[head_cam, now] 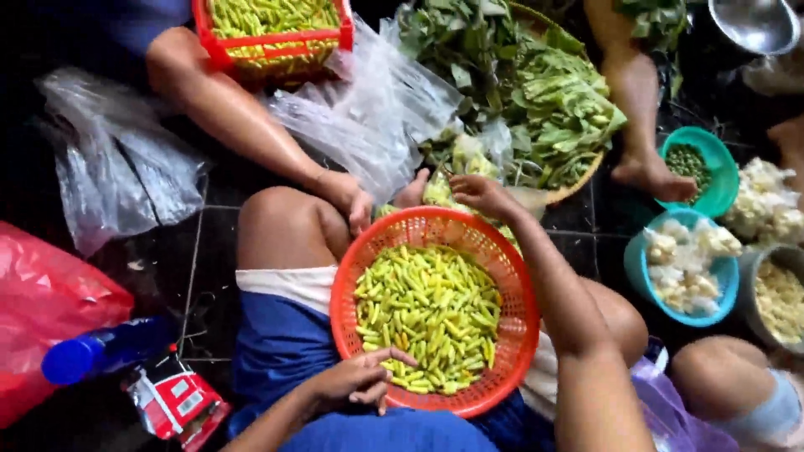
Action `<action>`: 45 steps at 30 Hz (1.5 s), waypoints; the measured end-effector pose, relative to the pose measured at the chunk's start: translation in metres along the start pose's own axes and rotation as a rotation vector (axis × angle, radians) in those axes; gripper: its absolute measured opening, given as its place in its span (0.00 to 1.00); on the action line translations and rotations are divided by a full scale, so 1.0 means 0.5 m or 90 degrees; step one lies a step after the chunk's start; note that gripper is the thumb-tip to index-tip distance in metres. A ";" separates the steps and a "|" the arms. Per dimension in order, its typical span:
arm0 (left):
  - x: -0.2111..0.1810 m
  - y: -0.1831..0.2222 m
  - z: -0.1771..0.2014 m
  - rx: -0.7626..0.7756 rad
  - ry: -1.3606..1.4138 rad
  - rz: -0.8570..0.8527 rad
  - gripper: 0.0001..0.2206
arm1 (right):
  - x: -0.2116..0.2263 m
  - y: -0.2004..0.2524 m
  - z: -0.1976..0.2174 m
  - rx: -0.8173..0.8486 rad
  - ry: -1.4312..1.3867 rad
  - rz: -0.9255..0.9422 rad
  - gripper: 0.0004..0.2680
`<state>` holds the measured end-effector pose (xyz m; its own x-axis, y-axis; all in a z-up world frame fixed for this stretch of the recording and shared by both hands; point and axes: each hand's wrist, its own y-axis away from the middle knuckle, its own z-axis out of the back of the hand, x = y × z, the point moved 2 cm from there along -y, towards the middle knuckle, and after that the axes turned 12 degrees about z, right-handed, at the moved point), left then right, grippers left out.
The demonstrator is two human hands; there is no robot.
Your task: A person sitting on the floor is bagging green chilies from a large orange basket into small plastic bags.
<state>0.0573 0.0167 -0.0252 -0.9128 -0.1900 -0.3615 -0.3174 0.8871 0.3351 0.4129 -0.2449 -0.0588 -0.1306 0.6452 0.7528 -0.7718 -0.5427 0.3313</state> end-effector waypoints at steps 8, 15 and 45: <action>-0.002 -0.007 0.028 0.050 0.037 0.002 0.17 | -0.084 -0.143 -0.091 0.220 0.104 0.072 0.37; -0.025 -0.012 0.020 0.083 0.027 0.042 0.16 | -0.043 -0.124 -0.058 0.317 0.301 -0.176 0.32; -0.010 -0.014 0.027 0.149 0.027 -0.011 0.17 | -0.059 -0.196 -0.085 0.468 0.368 -0.072 0.07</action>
<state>0.0676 0.0172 -0.0375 -0.9191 -0.2190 -0.3275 -0.2695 0.9559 0.1170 0.4660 -0.1879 -0.1380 -0.5195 0.7749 0.3601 -0.2382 -0.5360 0.8099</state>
